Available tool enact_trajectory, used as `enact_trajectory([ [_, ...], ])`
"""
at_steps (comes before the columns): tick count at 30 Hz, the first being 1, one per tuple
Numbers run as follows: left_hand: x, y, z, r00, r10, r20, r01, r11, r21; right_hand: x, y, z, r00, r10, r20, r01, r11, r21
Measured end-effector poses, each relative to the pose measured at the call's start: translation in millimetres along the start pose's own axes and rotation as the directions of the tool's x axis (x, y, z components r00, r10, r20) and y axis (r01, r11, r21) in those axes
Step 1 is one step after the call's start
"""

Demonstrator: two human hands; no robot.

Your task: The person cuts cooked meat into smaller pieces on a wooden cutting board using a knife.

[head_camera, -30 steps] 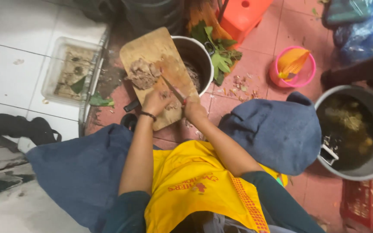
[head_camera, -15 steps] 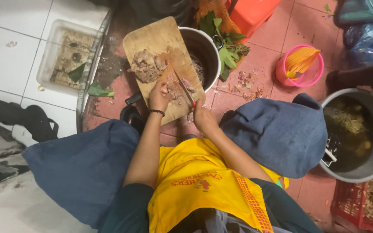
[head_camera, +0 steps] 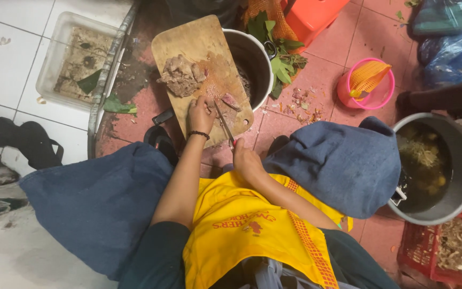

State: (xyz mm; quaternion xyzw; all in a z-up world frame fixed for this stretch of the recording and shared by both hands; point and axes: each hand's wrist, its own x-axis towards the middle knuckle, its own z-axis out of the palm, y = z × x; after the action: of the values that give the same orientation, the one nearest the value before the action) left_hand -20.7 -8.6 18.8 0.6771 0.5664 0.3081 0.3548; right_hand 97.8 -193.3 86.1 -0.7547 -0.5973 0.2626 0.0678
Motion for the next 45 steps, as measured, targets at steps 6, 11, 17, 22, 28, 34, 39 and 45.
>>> enact_trajectory([
  [6, 1.3, 3.6, 2.3, 0.999, -0.036, 0.009, 0.036, 0.999, 0.023, 15.4, 6.0, -2.1, 0.998, 0.069, 0.011, -0.070, 0.995, 0.073],
  [11, 5.2, -2.8, 7.1, 0.996, 0.090, -0.020, -0.085, 0.980, 0.181, 55.6, 12.5, 29.0, 0.998, -0.003, -0.063, 0.005, 0.999, 0.041],
  [17, 5.3, -8.5, 20.0, 0.994, 0.040, -0.098, -0.028, 0.991, 0.127, 60.6, 21.3, 32.7, 0.996, 0.029, -0.086, -0.025, 0.999, 0.045],
  [22, 12.7, -2.7, 15.6, 0.997, 0.004, -0.071, 0.004, 0.993, 0.118, 42.9, 39.7, 40.3, 0.998, 0.026, -0.056, -0.025, 0.999, 0.028],
  [28, 16.0, -26.6, 30.2, 0.998, -0.049, 0.043, 0.038, 0.976, 0.215, 88.9, 18.1, 42.4, 0.988, -0.055, -0.146, 0.050, 0.998, -0.043],
  [34, 19.7, -37.7, 22.9, 0.978, 0.076, -0.195, -0.056, 0.993, 0.109, 50.1, 12.8, 17.8, 0.990, 0.000, -0.140, 0.000, 1.000, 0.004],
  [39, 0.7, 55.4, -44.7, 0.959, -0.089, -0.268, 0.121, 0.987, 0.105, 33.0, 18.5, 26.3, 0.991, 0.030, -0.132, -0.034, 0.999, -0.026],
  [45, 45.3, 13.7, -72.5, 0.904, 0.099, -0.417, -0.135, 0.989, -0.059, 44.4, 22.0, 27.9, 0.995, 0.042, -0.086, -0.044, 0.999, -0.017],
])
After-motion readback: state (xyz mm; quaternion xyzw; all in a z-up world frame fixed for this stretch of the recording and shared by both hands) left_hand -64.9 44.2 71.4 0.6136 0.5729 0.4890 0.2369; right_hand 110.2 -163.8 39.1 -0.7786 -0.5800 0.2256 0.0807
